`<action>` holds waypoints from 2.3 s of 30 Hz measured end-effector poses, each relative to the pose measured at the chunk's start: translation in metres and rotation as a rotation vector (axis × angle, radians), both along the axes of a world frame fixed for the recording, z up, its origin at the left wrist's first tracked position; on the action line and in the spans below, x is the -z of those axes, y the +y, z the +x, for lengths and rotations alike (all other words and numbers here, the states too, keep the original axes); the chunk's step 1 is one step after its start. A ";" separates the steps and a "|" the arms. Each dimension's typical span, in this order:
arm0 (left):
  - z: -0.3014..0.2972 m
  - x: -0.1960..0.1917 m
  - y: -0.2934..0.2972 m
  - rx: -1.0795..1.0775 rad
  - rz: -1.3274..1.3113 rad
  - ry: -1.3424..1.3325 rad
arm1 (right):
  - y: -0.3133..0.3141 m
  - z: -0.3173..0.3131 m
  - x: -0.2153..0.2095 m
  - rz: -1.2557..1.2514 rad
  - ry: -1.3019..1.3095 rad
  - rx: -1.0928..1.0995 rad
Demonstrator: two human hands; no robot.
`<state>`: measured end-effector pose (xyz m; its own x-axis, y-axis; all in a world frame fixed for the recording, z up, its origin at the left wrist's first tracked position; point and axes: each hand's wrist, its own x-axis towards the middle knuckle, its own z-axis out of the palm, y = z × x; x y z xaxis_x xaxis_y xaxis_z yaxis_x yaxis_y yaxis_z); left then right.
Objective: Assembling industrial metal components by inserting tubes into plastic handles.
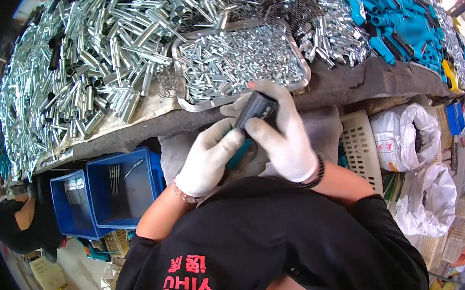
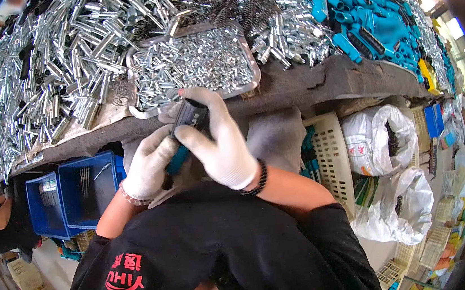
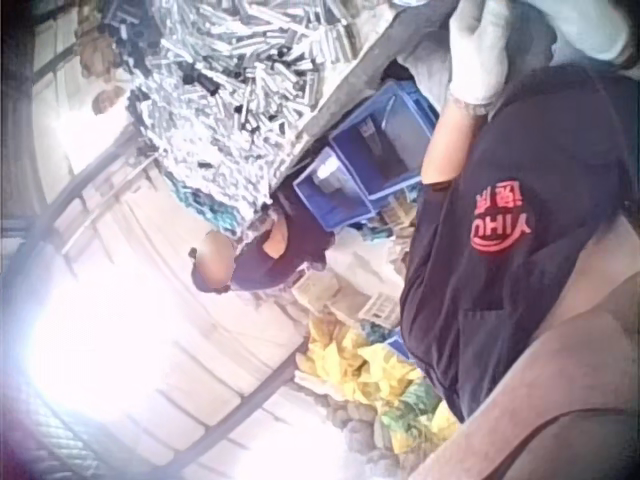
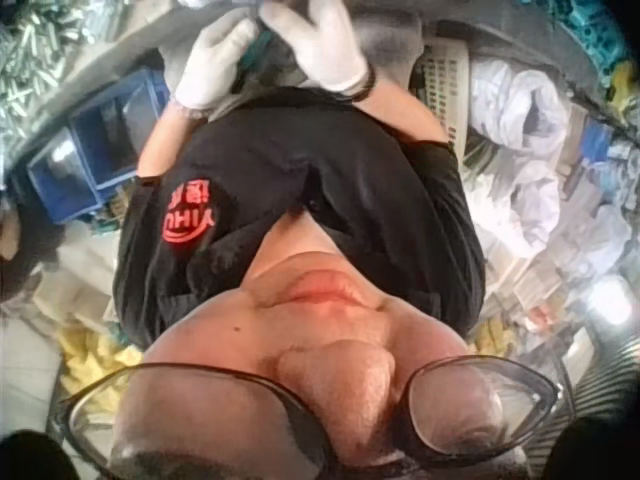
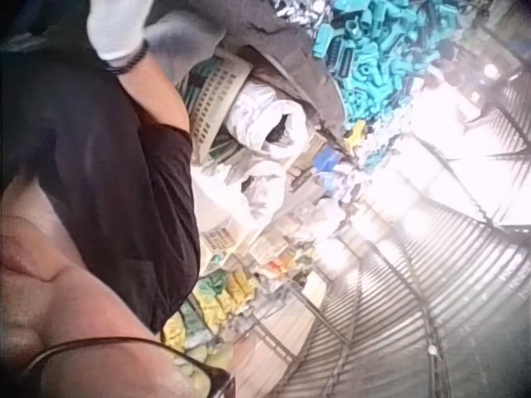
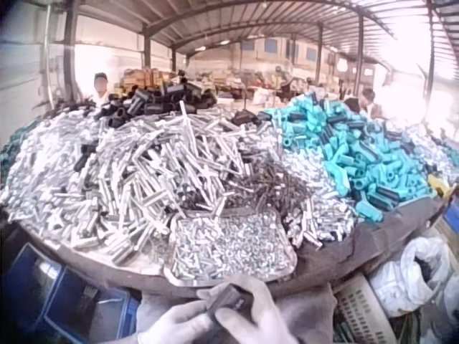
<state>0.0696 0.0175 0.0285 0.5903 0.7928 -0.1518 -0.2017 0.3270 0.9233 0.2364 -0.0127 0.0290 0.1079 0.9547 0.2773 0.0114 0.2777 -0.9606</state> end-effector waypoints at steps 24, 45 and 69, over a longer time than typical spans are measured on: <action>-0.049 0.014 -0.004 0.259 0.039 0.080 | 0.167 0.197 -0.004 -0.172 -1.013 0.829; -0.048 0.028 0.001 0.172 -0.041 0.133 | 0.150 0.189 0.003 0.141 -0.950 0.449; -0.036 0.020 0.008 0.249 0.524 0.356 | -0.001 0.043 -0.039 0.307 -0.836 -0.282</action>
